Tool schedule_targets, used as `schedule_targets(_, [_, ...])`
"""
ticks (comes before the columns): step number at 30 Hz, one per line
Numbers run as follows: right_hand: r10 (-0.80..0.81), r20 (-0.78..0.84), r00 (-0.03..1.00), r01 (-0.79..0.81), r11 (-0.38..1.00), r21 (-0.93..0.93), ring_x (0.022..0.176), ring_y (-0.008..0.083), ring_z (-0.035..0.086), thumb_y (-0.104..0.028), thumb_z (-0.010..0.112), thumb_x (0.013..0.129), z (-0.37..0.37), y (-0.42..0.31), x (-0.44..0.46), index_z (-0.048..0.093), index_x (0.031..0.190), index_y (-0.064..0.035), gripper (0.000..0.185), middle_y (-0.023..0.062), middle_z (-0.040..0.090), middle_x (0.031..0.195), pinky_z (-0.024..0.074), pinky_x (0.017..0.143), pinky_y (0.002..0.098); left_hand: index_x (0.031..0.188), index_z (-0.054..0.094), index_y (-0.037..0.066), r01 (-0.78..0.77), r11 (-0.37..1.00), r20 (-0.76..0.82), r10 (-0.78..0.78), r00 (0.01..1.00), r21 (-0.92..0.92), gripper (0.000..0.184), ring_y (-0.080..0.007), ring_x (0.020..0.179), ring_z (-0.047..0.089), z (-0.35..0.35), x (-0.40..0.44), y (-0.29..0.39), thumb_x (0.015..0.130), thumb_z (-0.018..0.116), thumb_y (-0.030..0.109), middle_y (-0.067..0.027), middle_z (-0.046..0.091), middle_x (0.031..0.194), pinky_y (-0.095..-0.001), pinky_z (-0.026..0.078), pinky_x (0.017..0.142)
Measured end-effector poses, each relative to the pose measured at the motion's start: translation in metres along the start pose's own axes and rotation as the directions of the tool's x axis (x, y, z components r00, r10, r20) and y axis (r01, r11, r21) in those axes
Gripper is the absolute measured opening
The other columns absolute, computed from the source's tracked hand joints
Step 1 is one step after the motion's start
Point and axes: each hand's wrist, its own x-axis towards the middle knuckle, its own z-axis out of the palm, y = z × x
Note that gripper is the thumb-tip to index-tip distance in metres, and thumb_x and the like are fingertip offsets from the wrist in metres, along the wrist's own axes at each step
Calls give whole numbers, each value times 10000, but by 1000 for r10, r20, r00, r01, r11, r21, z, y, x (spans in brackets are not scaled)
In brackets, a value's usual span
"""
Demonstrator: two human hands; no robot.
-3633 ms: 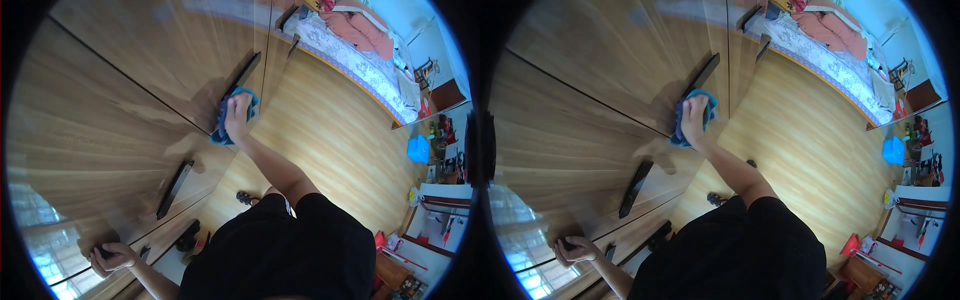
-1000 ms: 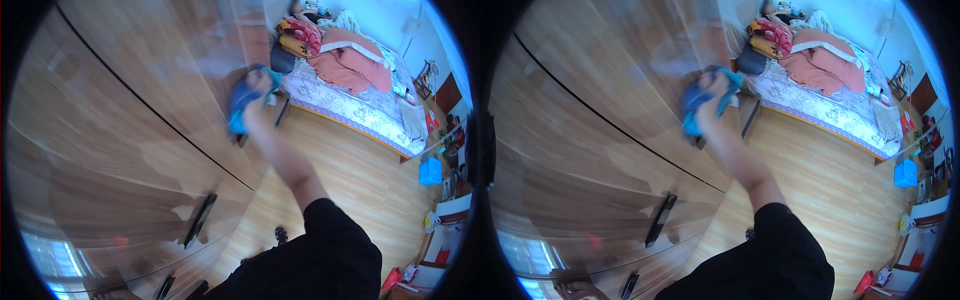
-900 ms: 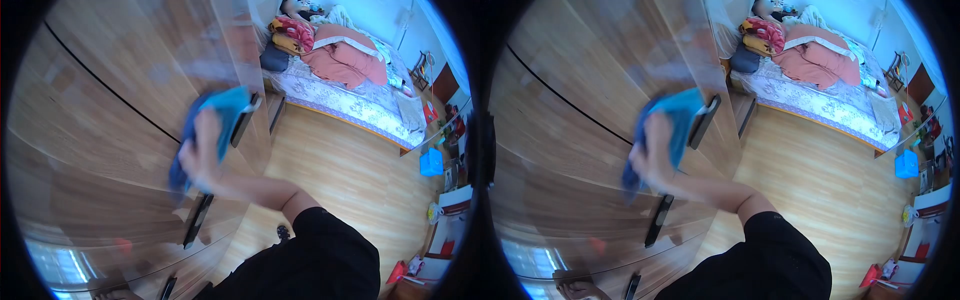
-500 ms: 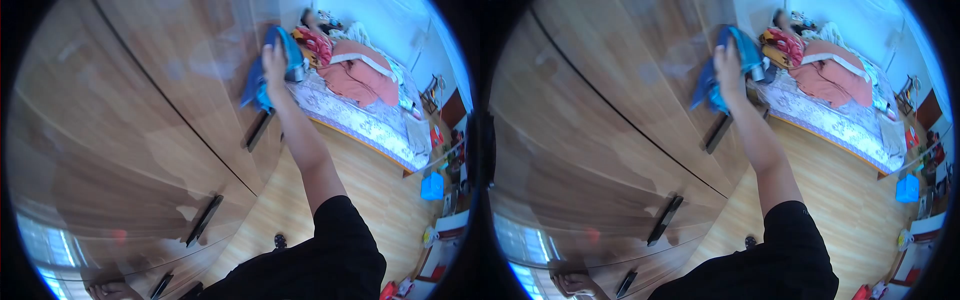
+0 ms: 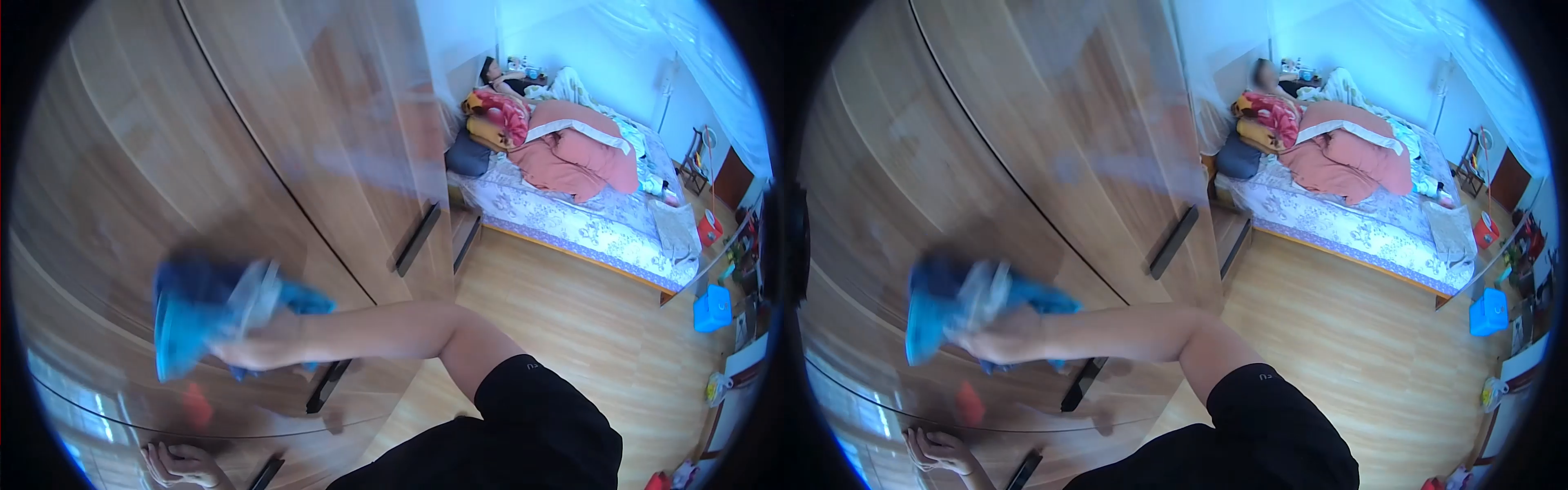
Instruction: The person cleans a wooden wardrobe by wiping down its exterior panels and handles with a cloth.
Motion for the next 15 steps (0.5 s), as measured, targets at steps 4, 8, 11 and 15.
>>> schedule_targets(4, [429, 658, 619, -677, 717, 169, 1085, 234, 653, -220, 624, 900, -61, -27, 39, 694, 1032, -72, 211, 170, 715, 1053, 520, 891, 411, 1107, 613, -7, -36, 998, -39, 34, 999, -51, 154, -347, 1080, 672, -1, 3, -4, 1030, 506, 72, -144, 641, 1146, -493, 553, 869])
schedule_targets(8, [-36, -268, 963, -71, 923, -379, 1021, 300, 676, -330, 611, 975, -83, 106, 4, 674, 1125, -42, 331, 155, 703, 1076, 538, 870, 460, 991, 555, 67, -13, 995, 17, 11, 1000, 94, 189, -255, 961, 556, -13, 39, 22, 1067, 441, 197, -95, 561, 1101, -460, 431, 826])
schedule_targets(11, [208, -633, 745, -497, 806, -321, 787, 285, 660, -451, 571, 1015, -184, 198, 25, 684, 1079, -2, 467, 160, 702, 896, 526, 737, 453, 997, 560, 85, 15, 996, 17, -17, 1000, 93, 189, -254, 965, 555, -8, 38, 22, 1069, 438, 211, -96, 567, 1080, -473, 422, 836])
schedule_targets(15, [-347, -705, 619, -482, 541, -689, 1087, 403, 629, -343, 552, 1019, -303, 325, -9, 581, 1376, -41, 468, 227, 671, 1235, 448, 970, 459, 1024, 562, 83, 45, 998, 24, -46, 999, 38, 186, -253, 966, 556, -6, 31, 18, 1066, 457, 230, -117, 543, 1133, -504, 405, 867])
